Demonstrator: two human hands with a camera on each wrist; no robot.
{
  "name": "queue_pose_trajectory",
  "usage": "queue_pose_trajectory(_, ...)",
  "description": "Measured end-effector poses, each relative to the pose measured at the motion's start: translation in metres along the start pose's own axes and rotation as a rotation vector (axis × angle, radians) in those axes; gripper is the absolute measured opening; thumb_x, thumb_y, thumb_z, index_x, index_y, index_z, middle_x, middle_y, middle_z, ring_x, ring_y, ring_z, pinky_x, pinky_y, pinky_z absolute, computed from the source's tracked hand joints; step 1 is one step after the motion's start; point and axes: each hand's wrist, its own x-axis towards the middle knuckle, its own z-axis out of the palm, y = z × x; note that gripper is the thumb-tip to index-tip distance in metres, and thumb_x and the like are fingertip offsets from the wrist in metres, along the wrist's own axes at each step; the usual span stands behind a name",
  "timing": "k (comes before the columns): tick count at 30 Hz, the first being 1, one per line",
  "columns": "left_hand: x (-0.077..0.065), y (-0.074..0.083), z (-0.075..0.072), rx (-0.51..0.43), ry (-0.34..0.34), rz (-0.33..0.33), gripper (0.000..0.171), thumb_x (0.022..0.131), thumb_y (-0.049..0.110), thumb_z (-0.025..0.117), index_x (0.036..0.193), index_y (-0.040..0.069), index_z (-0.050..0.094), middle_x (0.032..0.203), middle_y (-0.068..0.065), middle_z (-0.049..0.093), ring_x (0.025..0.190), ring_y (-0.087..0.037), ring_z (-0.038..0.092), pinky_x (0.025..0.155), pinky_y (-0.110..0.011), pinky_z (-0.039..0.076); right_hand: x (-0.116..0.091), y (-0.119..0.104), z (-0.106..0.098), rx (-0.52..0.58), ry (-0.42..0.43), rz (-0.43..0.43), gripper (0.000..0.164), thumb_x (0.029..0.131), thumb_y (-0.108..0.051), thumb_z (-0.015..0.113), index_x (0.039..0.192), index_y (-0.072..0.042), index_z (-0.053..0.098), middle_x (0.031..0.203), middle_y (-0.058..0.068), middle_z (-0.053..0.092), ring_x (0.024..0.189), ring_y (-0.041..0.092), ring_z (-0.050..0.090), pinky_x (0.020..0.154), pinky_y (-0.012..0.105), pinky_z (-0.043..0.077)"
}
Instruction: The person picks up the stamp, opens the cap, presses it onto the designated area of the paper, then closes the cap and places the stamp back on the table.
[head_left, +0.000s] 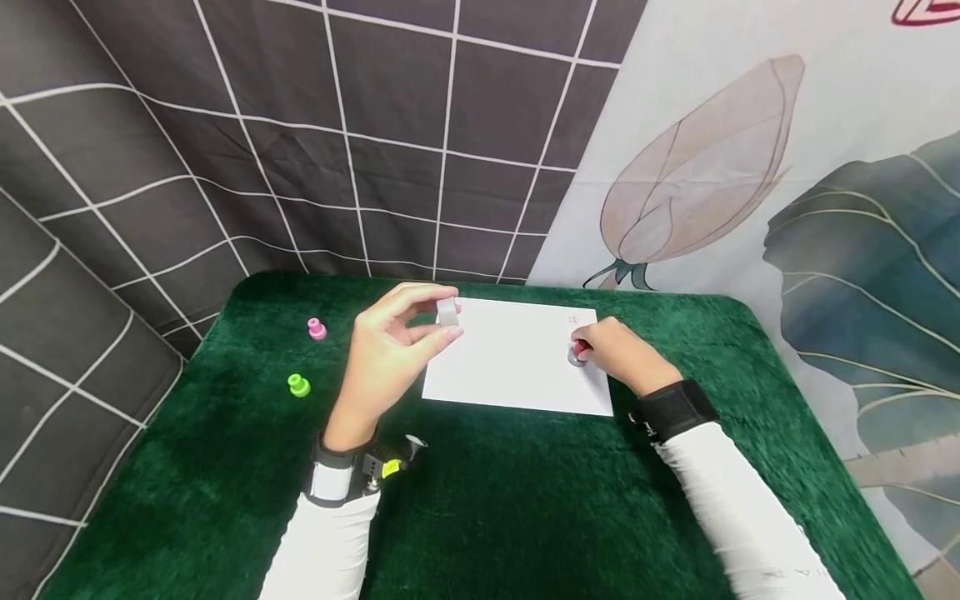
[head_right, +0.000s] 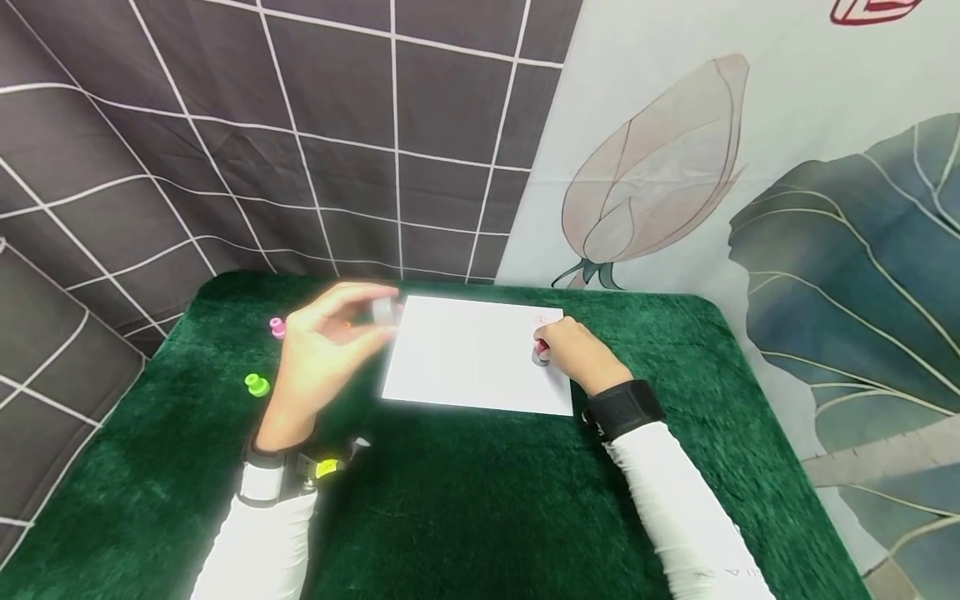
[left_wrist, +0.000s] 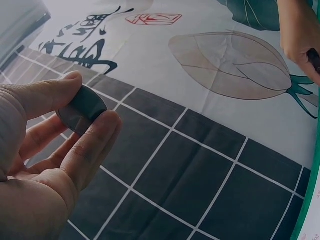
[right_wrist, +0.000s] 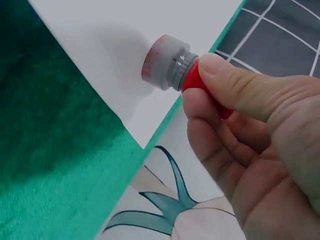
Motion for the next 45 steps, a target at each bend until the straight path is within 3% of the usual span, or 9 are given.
queue_pose_trajectory(6, 0.001, 0.001, 0.001, 0.023, 0.011, 0.008, 0.040, 0.076, 0.002, 0.079, 0.114, 0.000, 0.068, 0.112, -0.015, 0.066, 0.099, -0.023, 0.067, 0.086, -0.033, 0.059, -0.010, 0.002, -0.011, -0.005, 0.086, -0.075, 0.011, 0.084, -0.005, 0.073, 0.095, -0.005, 0.069, 0.082, 0.006, 0.068, 0.072, 0.018, 0.057, 0.062, 0.035, 0.054)
queue_pose_trajectory(12, 0.000, 0.000, 0.005, 0.015, -0.017, -0.003, 0.039, 0.077, 0.001, 0.078, 0.115, 0.000, 0.068, 0.113, -0.014, 0.066, 0.099, -0.023, 0.066, 0.086, -0.033, 0.059, -0.027, -0.006, -0.043, 0.027, 0.274, -0.150, 0.022, 0.083, -0.003, 0.074, 0.104, -0.001, 0.069, 0.091, 0.013, 0.071, 0.076, 0.022, 0.062, 0.065, 0.041, 0.058)
queue_pose_trajectory(17, -0.001, -0.004, 0.011, 0.001, -0.046, -0.011, 0.039, 0.077, 0.001, 0.078, 0.115, 0.001, 0.068, 0.113, -0.013, 0.066, 0.099, -0.022, 0.065, 0.087, -0.034, 0.058, -0.042, -0.027, -0.074, 0.094, 0.429, -0.181, 0.031, 0.081, -0.005, 0.075, 0.111, -0.001, 0.067, 0.096, 0.016, 0.071, 0.076, 0.023, 0.064, 0.062, 0.043, 0.059)
queue_pose_trajectory(22, -0.002, -0.004, 0.016, -0.011, -0.067, -0.020, 0.039, 0.077, 0.003, 0.079, 0.114, 0.002, 0.069, 0.113, -0.011, 0.067, 0.100, -0.023, 0.065, 0.085, -0.033, 0.059, -0.054, -0.053, -0.091, 0.164, 0.596, -0.235, 0.036, 0.079, -0.009, 0.079, 0.113, -0.006, 0.069, 0.096, 0.008, 0.072, 0.075, 0.015, 0.062, 0.059, 0.037, 0.057)
queue_pose_trajectory(29, -0.003, 0.000, 0.024, -0.020, -0.101, -0.059, 0.039, 0.078, 0.010, 0.080, 0.115, 0.006, 0.070, 0.115, -0.008, 0.068, 0.102, -0.019, 0.065, 0.085, -0.033, 0.059, -0.066, -0.082, -0.094, 0.330, 0.769, -0.244, 0.038, 0.075, -0.007, 0.082, 0.111, -0.013, 0.072, 0.093, -0.002, 0.071, 0.074, 0.008, 0.057, 0.053, 0.020, 0.040)
queue_pose_trajectory(33, -0.004, 0.000, 0.029, -0.022, -0.101, -0.058, 0.039, 0.077, 0.009, 0.080, 0.115, 0.007, 0.070, 0.115, -0.006, 0.068, 0.102, -0.016, 0.065, 0.084, -0.032, 0.060, -0.065, -0.093, -0.090, 0.516, 0.790, -0.261, 0.041, 0.073, 0.002, 0.081, 0.111, -0.009, 0.072, 0.095, 0.003, 0.073, 0.076, 0.009, 0.062, 0.057, 0.012, 0.044)
queue_pose_trajectory(38, -0.006, 0.001, 0.036, -0.060, -0.102, -0.029, 0.041, 0.076, 0.005, 0.080, 0.115, 0.004, 0.069, 0.114, -0.010, 0.068, 0.101, -0.018, 0.064, 0.083, -0.034, 0.060, -0.061, -0.105, -0.083, 0.772, 0.772, -0.289, 0.045, 0.071, 0.016, 0.076, 0.112, -0.001, 0.069, 0.096, 0.012, 0.072, 0.073, 0.012, 0.063, 0.059, 0.011, 0.050)
queue_pose_trajectory(45, -0.007, 0.001, 0.041, -0.064, -0.120, -0.010, 0.044, 0.075, 0.005, 0.081, 0.117, 0.004, 0.068, 0.116, -0.011, 0.067, 0.103, -0.019, 0.064, 0.084, -0.043, 0.060, -0.059, -0.111, -0.074, 0.883, 0.741, -0.301, 0.044, 0.073, 0.019, 0.072, 0.114, 0.002, 0.067, 0.099, 0.017, 0.068, 0.079, 0.016, 0.064, 0.071, 0.014, 0.057)
